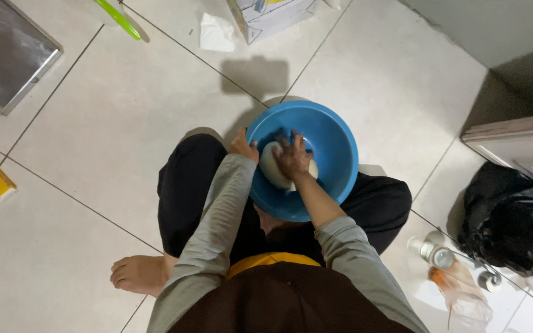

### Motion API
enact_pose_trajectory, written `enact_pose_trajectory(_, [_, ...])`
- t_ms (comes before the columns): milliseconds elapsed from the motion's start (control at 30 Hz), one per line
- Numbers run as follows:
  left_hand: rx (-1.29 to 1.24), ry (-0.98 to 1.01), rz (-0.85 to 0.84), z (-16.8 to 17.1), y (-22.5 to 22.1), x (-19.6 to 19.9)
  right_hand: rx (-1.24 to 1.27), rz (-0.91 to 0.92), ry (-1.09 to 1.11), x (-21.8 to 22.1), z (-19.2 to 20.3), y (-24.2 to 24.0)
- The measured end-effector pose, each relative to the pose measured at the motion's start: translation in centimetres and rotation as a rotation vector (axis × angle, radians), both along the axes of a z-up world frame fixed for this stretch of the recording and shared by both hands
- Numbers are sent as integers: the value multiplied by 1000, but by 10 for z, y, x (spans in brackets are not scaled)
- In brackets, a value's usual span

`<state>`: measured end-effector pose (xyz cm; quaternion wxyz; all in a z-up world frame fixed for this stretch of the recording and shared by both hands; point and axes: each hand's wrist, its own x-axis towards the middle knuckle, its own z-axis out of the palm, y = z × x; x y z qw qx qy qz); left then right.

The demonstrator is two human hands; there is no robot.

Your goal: Kneading a ball of dough in a plastic bowl while sitting on the floor.

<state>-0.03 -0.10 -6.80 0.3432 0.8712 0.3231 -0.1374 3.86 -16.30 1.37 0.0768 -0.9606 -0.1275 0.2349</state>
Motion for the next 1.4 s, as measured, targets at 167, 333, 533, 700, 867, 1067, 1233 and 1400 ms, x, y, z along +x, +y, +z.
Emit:
enact_pose_trajectory(167, [-55, 43, 12, 39, 0, -10, -3, 126, 87, -30, -3, -26])
enact_pose_trajectory(333, [-97, 51, 32, 10, 1, -7, 70, 153, 243, -61, 45, -54])
enact_pose_trajectory(533, [-144, 71, 58, 32, 1, -8, 312, 266, -75, -114, 102, -70])
enact_pose_trajectory(700, [-162, 28, 25, 53, 0, -9, 205, 245, -47, -116, 86, -70])
enact_pose_trajectory(867, [-122, 29, 33, 56, -4, -4, -33, 314, 78, -63, 76, -25])
enact_pose_trajectory(1067, [-38, -61, 22, 47, -4, -8, 67, 206, -261, -3, -23, -12])
enact_pose_trajectory(1233, [-45, -150, -25, 40, 1, -12, 172, -43, -279, 38, -35, 2])
enact_pose_trajectory(1400, [15, -127, -52, 33, 0, -9, 214, -96, -366, 49, -58, 2])
